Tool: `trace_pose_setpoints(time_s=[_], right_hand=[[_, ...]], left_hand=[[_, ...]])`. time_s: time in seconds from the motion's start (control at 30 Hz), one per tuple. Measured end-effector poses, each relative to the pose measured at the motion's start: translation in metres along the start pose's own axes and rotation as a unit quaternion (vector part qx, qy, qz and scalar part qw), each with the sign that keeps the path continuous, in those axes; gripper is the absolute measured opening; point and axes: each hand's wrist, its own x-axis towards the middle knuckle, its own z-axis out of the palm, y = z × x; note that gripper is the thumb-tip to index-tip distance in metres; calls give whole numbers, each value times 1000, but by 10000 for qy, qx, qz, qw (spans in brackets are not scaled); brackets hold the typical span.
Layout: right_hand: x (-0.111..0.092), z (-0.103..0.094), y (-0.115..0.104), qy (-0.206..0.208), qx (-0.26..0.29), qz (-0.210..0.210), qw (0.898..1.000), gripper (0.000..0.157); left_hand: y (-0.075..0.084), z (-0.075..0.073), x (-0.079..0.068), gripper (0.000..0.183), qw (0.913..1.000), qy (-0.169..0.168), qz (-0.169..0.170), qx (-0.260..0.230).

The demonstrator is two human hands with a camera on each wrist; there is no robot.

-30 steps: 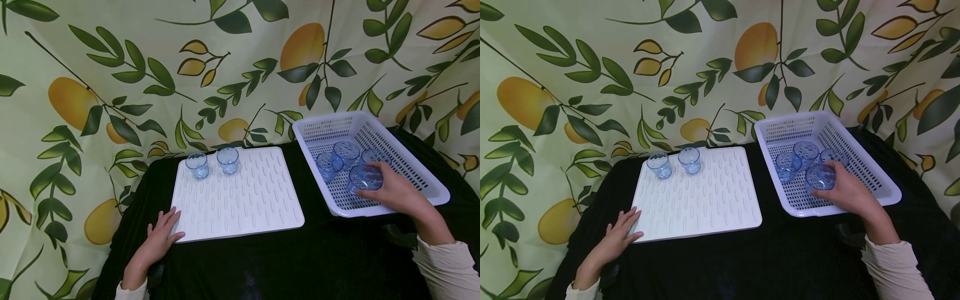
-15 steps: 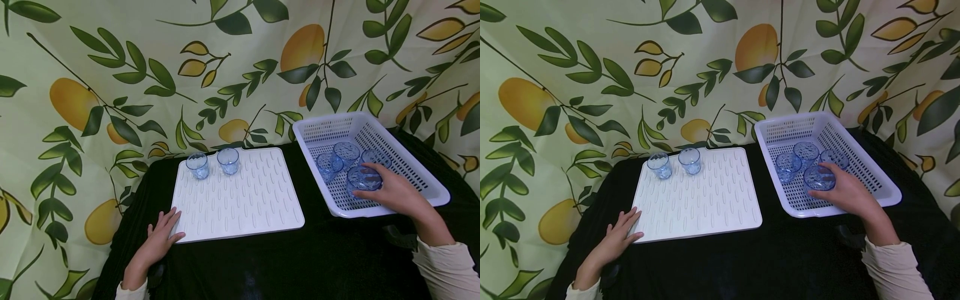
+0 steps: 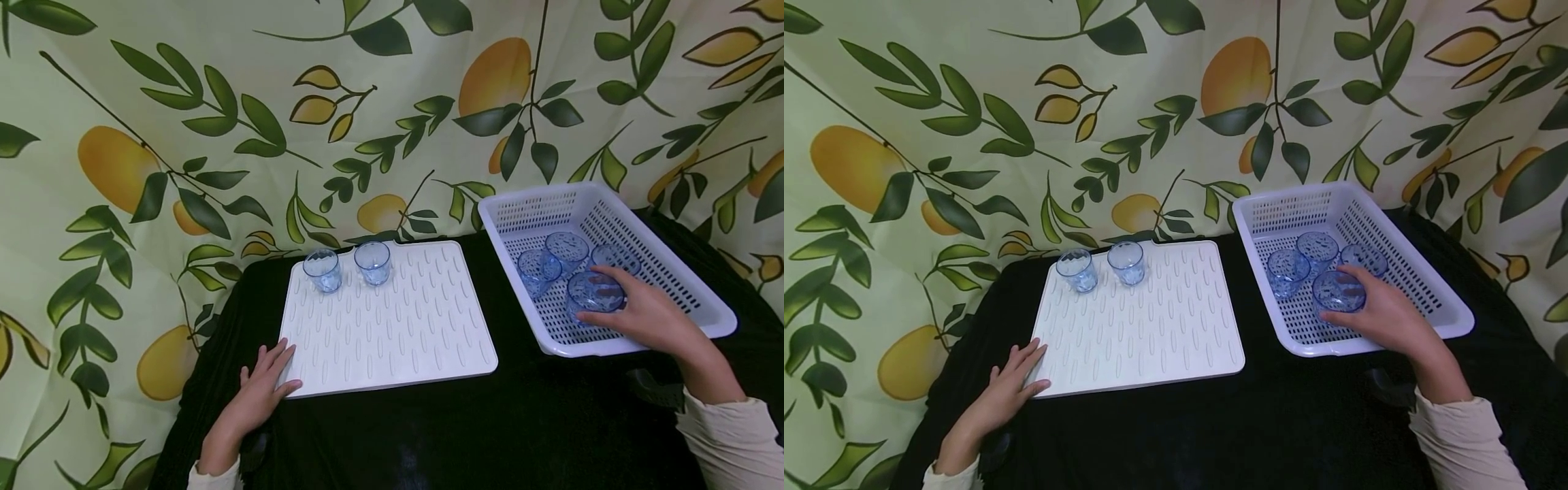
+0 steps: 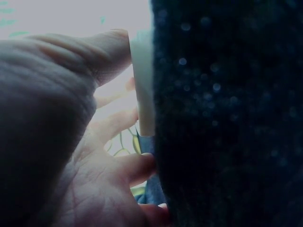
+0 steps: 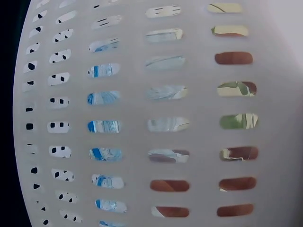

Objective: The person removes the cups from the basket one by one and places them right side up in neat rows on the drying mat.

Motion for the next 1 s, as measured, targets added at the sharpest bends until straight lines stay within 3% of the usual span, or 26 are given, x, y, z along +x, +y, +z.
trace_pose_setpoints(time_s=[0.27,0.5,1.0], right_hand=[[0,0,1,-1,31,-25,10000,111],[1,1,0,-61,-15,28,10000,113],[-1,1,-1,-67,-70,29,9999,112]], left_hand=[[-2,1,0,72,9999,127,102,-47],[-1,-1,-1,72,10000,-42,-65,-60],[-1,-2,-1,73,9999,-37,-32,-89]])
